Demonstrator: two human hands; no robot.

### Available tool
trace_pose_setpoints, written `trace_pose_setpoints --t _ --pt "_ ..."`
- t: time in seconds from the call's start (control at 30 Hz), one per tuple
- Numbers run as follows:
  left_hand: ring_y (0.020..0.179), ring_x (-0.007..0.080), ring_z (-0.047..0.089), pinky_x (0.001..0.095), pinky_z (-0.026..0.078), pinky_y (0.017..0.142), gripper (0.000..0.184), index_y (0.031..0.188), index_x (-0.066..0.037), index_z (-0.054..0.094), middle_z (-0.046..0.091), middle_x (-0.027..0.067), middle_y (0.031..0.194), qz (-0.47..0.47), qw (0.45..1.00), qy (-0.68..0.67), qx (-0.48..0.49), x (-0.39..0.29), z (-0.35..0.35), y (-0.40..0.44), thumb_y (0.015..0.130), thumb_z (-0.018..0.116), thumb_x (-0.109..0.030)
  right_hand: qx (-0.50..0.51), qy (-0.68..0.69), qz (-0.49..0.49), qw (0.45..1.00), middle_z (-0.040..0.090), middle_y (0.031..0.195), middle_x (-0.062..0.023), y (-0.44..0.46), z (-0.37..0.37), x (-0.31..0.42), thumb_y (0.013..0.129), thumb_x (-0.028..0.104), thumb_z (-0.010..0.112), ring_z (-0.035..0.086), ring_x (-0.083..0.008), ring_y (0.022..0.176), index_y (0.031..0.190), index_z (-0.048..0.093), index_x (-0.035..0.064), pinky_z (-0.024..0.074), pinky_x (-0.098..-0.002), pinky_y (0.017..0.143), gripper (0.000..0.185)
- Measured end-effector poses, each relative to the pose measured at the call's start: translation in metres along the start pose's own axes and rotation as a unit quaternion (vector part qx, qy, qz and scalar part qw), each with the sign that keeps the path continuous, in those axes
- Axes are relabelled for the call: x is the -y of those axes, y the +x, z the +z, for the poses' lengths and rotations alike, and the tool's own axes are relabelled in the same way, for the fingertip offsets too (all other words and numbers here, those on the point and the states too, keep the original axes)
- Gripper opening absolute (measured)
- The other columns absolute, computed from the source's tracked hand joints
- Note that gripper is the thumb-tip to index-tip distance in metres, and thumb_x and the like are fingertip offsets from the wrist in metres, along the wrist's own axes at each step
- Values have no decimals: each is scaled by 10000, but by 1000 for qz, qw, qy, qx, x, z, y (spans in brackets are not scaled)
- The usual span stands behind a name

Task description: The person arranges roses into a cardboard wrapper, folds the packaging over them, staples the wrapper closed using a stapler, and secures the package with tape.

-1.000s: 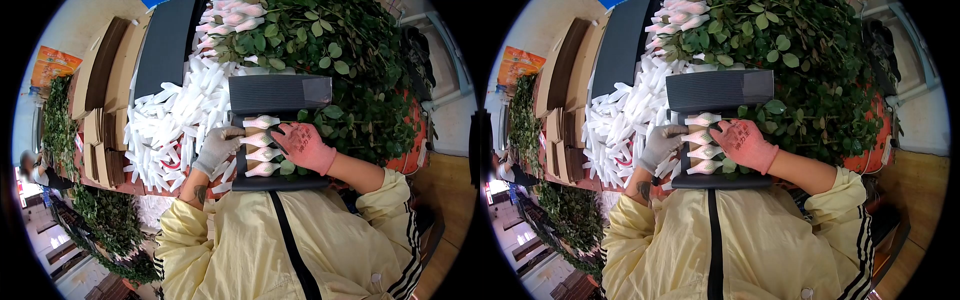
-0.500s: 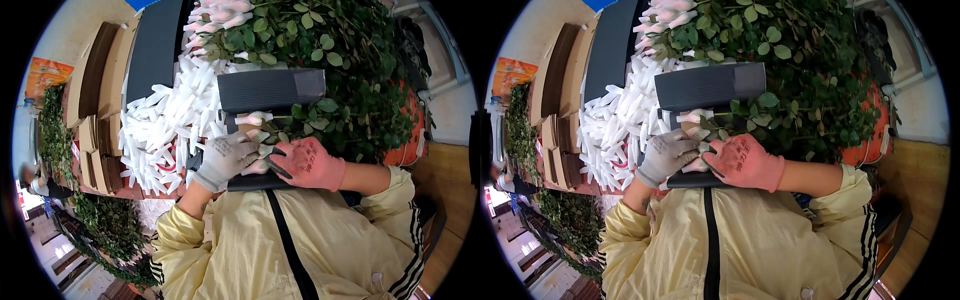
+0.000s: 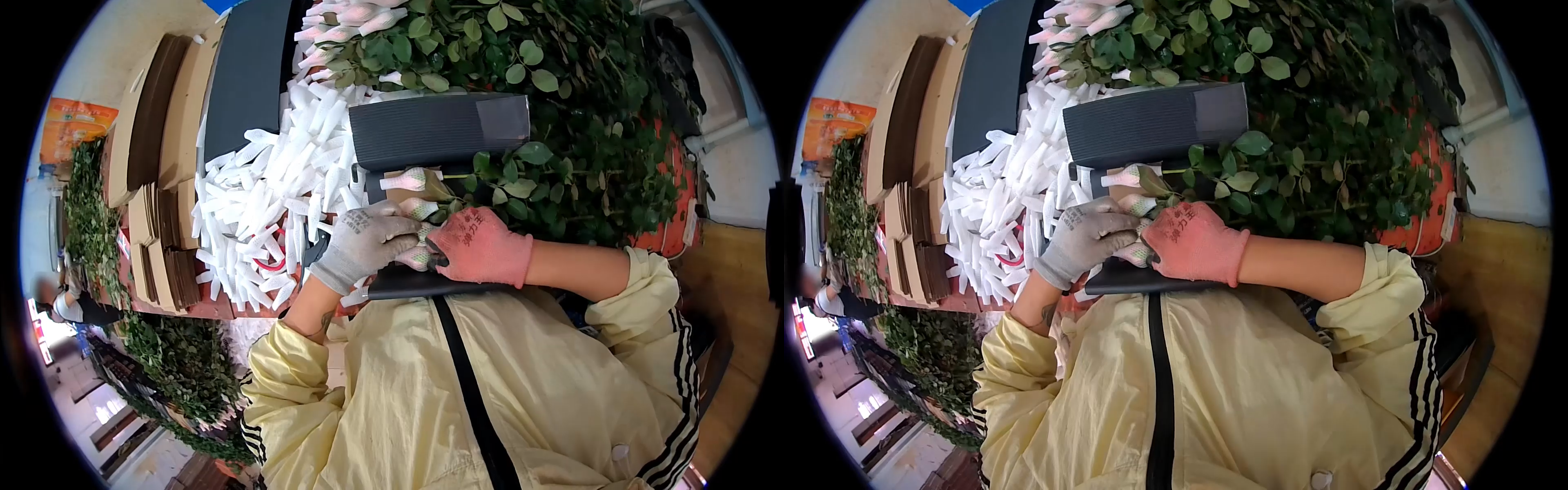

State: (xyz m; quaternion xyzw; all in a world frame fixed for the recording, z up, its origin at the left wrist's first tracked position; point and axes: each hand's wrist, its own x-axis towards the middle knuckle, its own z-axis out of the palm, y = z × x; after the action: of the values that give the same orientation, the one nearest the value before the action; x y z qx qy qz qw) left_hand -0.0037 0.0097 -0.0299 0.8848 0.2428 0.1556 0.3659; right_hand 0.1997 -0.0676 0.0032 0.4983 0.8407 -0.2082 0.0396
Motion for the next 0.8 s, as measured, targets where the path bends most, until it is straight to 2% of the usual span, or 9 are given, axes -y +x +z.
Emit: trace_pose_setpoints --t 0.1,0.17,0.2,0.27,0.43,0.5,0.6,0.73,0.8 --pt "795 228 623 339 494 676 189 903 -135 692 618 43 870 6 999 39 -9 -10 -14 -9 787 643 -276 3 24 7 1000 598 799 -105 -3 11 -7 782 380 567 593 -271 810 892 581 114 444 -398 732 288" --pt "794 224 620 342 491 668 223 926 -132 680 611 45 853 -85 992 88 15 -13 -23 -26 795 640 -308 4 41 7 999 597 806 -104 -3 7 -7 788 384 563 593 -272 816 904 580 120 444 -400 737 289" --pt "794 224 620 342 491 668 223 926 -132 680 611 45 853 -82 993 88 17 -16 -20 -25 795 640 -308 10 53 -1 999 596 812 -104 -4 6 -8 793 387 558 593 -273 821 916 579 125 443 -402 741 290" --pt "769 258 618 356 484 660 277 879 -73 664 620 77 829 -86 988 120 44 -24 -14 -25 722 718 -294 -3 41 -10 999 597 823 -103 -5 10 -8 795 384 562 592 -272 828 933 575 126 443 -402 742 293" --pt "744 255 613 360 477 630 214 870 -88 652 585 64 766 -13 987 139 85 -1 -7 -30 752 692 -262 -12 12 -16 1000 598 846 -95 -9 13 -11 796 367 578 590 -269 840 983 568 125 443 -400 744 306" --pt "702 252 606 359 472 602 181 846 -79 644 577 50 746 73 988 128 34 -1 -13 -31 751 689 -226 -101 21 -62 993 596 836 -84 -14 21 -14 787 358 591 588 -265 837 984 569 120 441 -407 744 310" --pt "626 242 561 355 444 545 160 787 -92 617 534 53 704 116 987 111 -6 10 -15 -30 737 688 -226 -74 17 -63 995 600 839 -74 -15 19 -15 778 352 598 588 -259 835 988 573 117 445 -401 747 316" --pt "623 247 553 357 440 547 159 787 -80 616 535 56 706 128 986 103 -21 9 -18 -31 731 691 -209 -71 18 -49 996 600 843 -69 -15 18 -13 765 349 608 589 -253 845 997 578 116 448 -394 737 330" --pt "642 252 556 363 440 569 149 803 -75 623 542 59 716 82 994 69 18 9 -23 -34 734 690 -188 -34 13 -25 999 600 848 -66 -13 17 -12 761 341 612 586 -247 839 1002 581 117 449 -392 721 331"
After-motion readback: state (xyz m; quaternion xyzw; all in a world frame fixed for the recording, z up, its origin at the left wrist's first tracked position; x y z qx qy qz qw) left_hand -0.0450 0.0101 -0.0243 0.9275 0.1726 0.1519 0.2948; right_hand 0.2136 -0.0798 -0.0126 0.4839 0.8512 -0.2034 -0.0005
